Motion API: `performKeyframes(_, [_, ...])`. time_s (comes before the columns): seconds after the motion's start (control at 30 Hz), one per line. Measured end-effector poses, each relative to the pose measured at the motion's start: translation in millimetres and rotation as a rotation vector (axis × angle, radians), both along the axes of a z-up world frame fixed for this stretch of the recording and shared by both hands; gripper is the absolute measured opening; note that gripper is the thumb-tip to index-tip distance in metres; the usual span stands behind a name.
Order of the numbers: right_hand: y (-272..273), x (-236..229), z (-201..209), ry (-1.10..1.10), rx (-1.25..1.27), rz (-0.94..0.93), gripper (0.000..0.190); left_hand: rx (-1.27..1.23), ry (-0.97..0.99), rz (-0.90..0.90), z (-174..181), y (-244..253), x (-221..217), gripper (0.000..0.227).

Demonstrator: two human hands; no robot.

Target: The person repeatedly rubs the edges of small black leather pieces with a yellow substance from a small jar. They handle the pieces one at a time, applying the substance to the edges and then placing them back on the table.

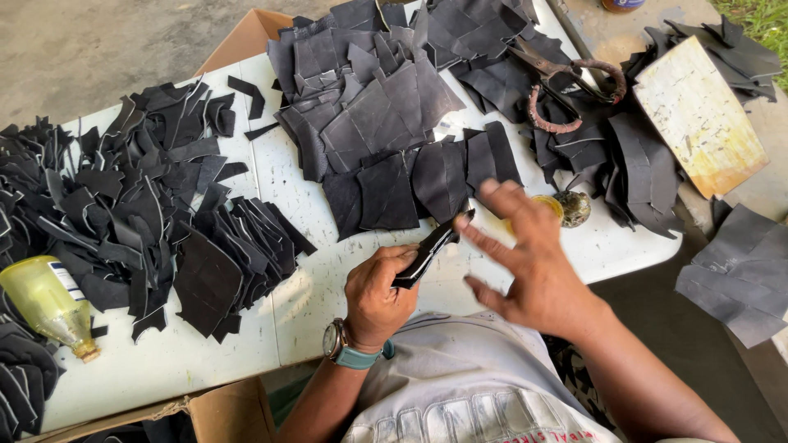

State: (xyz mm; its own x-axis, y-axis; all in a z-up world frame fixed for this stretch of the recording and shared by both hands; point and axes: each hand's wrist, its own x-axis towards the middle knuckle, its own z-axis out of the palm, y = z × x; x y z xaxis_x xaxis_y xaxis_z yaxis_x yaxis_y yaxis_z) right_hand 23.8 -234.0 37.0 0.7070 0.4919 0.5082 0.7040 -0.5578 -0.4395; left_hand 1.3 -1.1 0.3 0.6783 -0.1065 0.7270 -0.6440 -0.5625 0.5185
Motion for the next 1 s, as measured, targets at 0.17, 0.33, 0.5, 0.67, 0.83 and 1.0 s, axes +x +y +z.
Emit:
performKeyframes(0.17, [18,-13,6,-0.008,0.057,0.029,0.063,0.0,0.003,0.014,3,0,-2,0.017])
performKeyframes(0.33, [29,-21,15,-0.006,0.067,0.076,0.054,-0.01,0.021,0.013,2,3,-1,0.017])
performKeyframes(0.5, [35,-24,18,-0.027,0.036,0.157,0.052,0.009,0.054,0.017,-2,6,0,0.021])
performKeyframes(0.67, [36,-24,11,-0.001,0.079,0.204,0.054,-0.015,0.082,0.016,-1,8,-2,0.022])
performKeyframes(0.83, [33,-26,2,0.019,0.12,0.135,0.064,-0.098,0.096,0.042,1,6,-2,0.017])
performKeyframes(1.0, [44,-30,-2,-0.061,0.002,0.111,0.072,-0.069,0.101,0.048,3,6,-2,0.017])
